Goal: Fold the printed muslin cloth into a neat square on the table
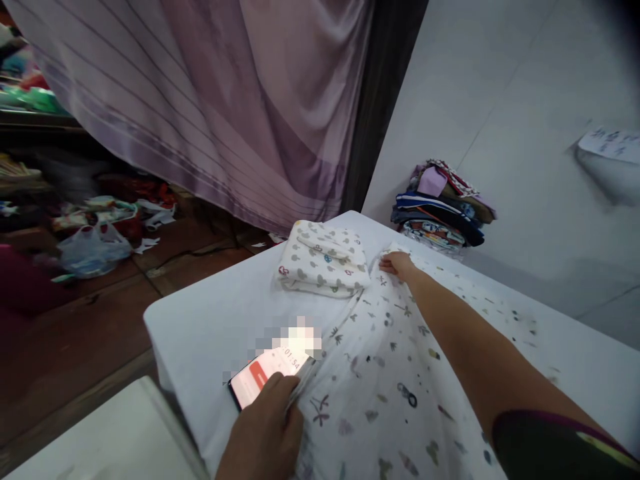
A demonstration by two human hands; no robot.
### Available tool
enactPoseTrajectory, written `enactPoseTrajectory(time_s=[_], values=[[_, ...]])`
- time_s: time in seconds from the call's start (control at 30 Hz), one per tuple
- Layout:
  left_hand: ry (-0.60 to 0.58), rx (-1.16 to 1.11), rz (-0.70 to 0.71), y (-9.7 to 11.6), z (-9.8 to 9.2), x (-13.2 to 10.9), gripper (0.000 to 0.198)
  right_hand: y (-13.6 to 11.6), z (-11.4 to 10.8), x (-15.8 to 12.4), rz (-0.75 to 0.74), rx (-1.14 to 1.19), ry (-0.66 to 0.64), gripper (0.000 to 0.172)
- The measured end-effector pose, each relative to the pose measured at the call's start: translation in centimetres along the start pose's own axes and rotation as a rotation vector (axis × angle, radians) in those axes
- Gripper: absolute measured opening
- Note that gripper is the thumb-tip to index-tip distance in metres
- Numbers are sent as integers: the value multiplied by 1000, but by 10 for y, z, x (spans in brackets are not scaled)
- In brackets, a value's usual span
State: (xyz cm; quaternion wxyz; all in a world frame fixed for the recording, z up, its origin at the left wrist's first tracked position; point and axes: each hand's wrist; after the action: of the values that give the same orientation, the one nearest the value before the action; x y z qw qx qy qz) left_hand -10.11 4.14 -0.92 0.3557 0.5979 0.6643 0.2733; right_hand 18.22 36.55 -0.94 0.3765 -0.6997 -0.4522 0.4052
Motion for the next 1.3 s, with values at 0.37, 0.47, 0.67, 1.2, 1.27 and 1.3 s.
enactPoseTrajectory(time_s=[0.37, 0.47, 0.67, 1.2, 1.27, 1.3], values=[[-35, 202, -76, 7, -10, -11, 34, 27, -4, -92, -119, -1, 18, 10], [-33, 234, -67, 8, -12, -11, 32, 60, -40, -149, -245, -179, 17, 9], [-31, 293, -8, 3, -16, -9, 27, 148, -169, -282, -229, -565, 324, 38], [147, 482, 111, 2, -10, -21, 23, 204, -197, -453, 449, -176, 229, 90], [167, 491, 110, 0, -8, -20, 25, 195, -185, -456, 415, -277, 202, 92], [175, 491, 115, 0, -8, -20, 27, 191, -180, -458, 388, -324, 210, 94]])
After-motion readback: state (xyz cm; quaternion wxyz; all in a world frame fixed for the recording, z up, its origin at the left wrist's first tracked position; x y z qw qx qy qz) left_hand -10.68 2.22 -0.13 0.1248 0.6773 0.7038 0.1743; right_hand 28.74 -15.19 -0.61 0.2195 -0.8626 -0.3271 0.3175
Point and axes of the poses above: each hand's wrist, its own x-axis towards the middle knuckle, its own z-axis out of the palm, y = z × x, and after that the axes turned 13 degrees about -x, right-handed
